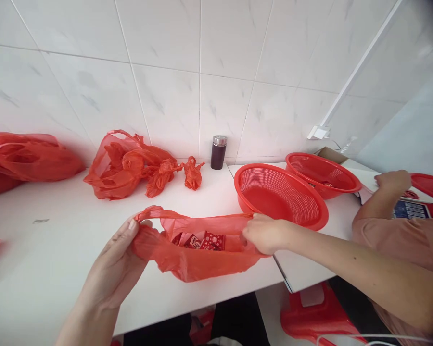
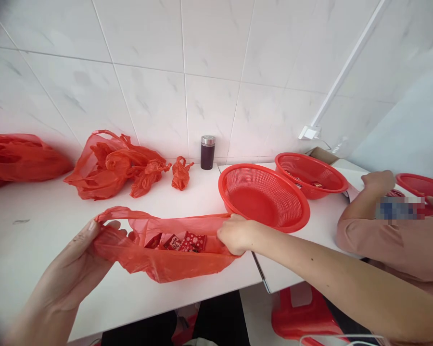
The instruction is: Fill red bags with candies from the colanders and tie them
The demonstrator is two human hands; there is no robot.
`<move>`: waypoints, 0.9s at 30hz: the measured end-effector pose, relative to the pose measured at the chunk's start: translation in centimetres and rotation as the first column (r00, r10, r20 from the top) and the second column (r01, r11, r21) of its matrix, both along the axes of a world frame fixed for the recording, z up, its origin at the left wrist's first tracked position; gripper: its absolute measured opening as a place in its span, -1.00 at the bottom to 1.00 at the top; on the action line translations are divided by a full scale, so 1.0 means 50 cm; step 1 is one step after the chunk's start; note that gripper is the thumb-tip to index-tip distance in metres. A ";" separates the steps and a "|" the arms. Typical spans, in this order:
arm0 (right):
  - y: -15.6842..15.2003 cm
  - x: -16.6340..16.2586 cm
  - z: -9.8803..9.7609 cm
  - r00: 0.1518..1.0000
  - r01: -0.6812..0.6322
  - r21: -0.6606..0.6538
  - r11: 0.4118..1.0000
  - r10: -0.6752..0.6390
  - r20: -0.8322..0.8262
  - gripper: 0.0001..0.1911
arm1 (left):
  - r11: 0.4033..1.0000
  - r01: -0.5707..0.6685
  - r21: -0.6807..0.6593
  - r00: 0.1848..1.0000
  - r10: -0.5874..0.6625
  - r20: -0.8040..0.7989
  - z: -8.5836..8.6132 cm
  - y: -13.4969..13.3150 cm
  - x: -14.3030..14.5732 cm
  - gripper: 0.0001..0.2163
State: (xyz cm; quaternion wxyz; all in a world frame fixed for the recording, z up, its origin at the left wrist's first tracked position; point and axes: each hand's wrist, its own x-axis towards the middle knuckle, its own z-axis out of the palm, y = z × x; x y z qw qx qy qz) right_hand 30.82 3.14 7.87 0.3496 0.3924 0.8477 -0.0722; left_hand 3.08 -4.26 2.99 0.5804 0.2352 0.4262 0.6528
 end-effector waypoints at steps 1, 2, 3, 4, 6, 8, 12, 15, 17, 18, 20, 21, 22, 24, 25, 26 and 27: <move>0.006 0.004 0.003 0.999 0.005 0.021 1.000 -0.004 -0.040 -0.69 | 1.000 -0.016 0.007 1.000 0.016 -0.010 0.000 -0.001 -0.002 -0.67; 0.012 0.008 0.007 0.996 0.002 0.042 0.999 0.001 -0.085 -0.75 | 0.999 -0.033 0.016 0.999 0.034 -0.021 0.000 -0.002 -0.005 -0.69; 0.017 0.012 0.011 0.991 -0.010 0.061 0.998 0.018 -0.134 -0.83 | 0.998 -0.051 0.022 0.998 0.051 -0.031 0.001 -0.002 -0.007 -0.70; 0.021 0.015 0.017 0.979 -0.029 0.079 0.996 0.044 -0.200 -0.86 | 0.997 -0.068 0.028 0.997 0.069 -0.036 0.003 -0.002 -0.010 -0.71; 0.023 0.018 0.036 0.917 -0.070 0.137 0.988 0.118 -0.381 -0.73 | 0.994 -0.099 0.040 0.994 0.100 -0.037 0.008 -0.001 -0.019 -0.70; 0.021 0.019 0.064 0.783 -0.064 0.248 0.967 0.202 -0.588 -0.66 | 0.991 -0.118 0.056 0.992 0.121 -0.048 0.022 0.005 -0.030 -0.72; 0.020 0.015 0.116 0.367 0.224 0.426 0.876 0.329 -0.870 -0.70 | 0.932 -0.240 0.273 0.964 0.262 -0.048 0.076 0.034 -0.049 -0.86; 0.039 0.008 0.120 0.248 0.326 0.374 0.868 0.303 -0.920 -0.69 | 0.809 -0.349 0.473 0.907 0.419 -0.047 0.128 0.059 -0.050 -0.78; 0.057 0.003 0.115 0.294 0.303 0.319 0.898 0.231 -0.928 -0.73 | 0.794 -0.334 0.508 0.904 0.423 -0.065 0.157 0.070 -0.044 -0.79; 0.066 0.002 0.114 0.286 0.305 0.289 0.907 0.202 -0.937 -0.74 | 0.802 -0.315 0.508 0.908 0.410 -0.083 0.169 0.073 -0.041 -0.80; 0.080 0.001 0.120 0.192 0.340 0.227 0.912 0.169 -0.967 -0.76 | 0.809 -0.295 0.508 0.905 0.407 -0.122 0.185 0.075 -0.038 -0.82; 0.086 0.001 0.126 0.149 0.341 0.195 0.920 0.153 -0.977 -0.78 | 0.800 -0.304 0.518 0.894 0.427 -0.136 0.189 0.076 -0.038 -0.84; 0.091 0.002 0.134 0.137 0.322 0.174 0.931 0.136 -0.981 -0.80 | 0.791 -0.312 0.527 0.882 0.448 -0.150 0.190 0.076 -0.039 -0.87; 0.101 0.002 0.149 0.163 0.274 0.163 0.948 0.121 -0.979 -0.83 | 0.786 -0.305 0.539 0.874 0.455 -0.169 0.187 0.077 -0.044 -0.91; 0.106 0.001 0.155 0.153 0.271 0.165 0.948 0.127 -0.980 -0.85 | 0.783 -0.294 0.548 0.877 0.449 -0.171 0.184 0.078 -0.047 -0.91; 0.112 0.000 0.160 0.118 0.286 0.169 0.943 0.140 -0.983 -0.86 | 0.781 -0.284 0.556 0.881 0.442 -0.171 0.180 0.079 -0.049 -0.90; 0.119 -0.002 0.162 0.075 0.310 0.171 0.935 0.155 -0.985 -0.87 | 0.778 -0.280 0.562 0.884 0.438 -0.165 0.177 0.079 -0.050 -0.90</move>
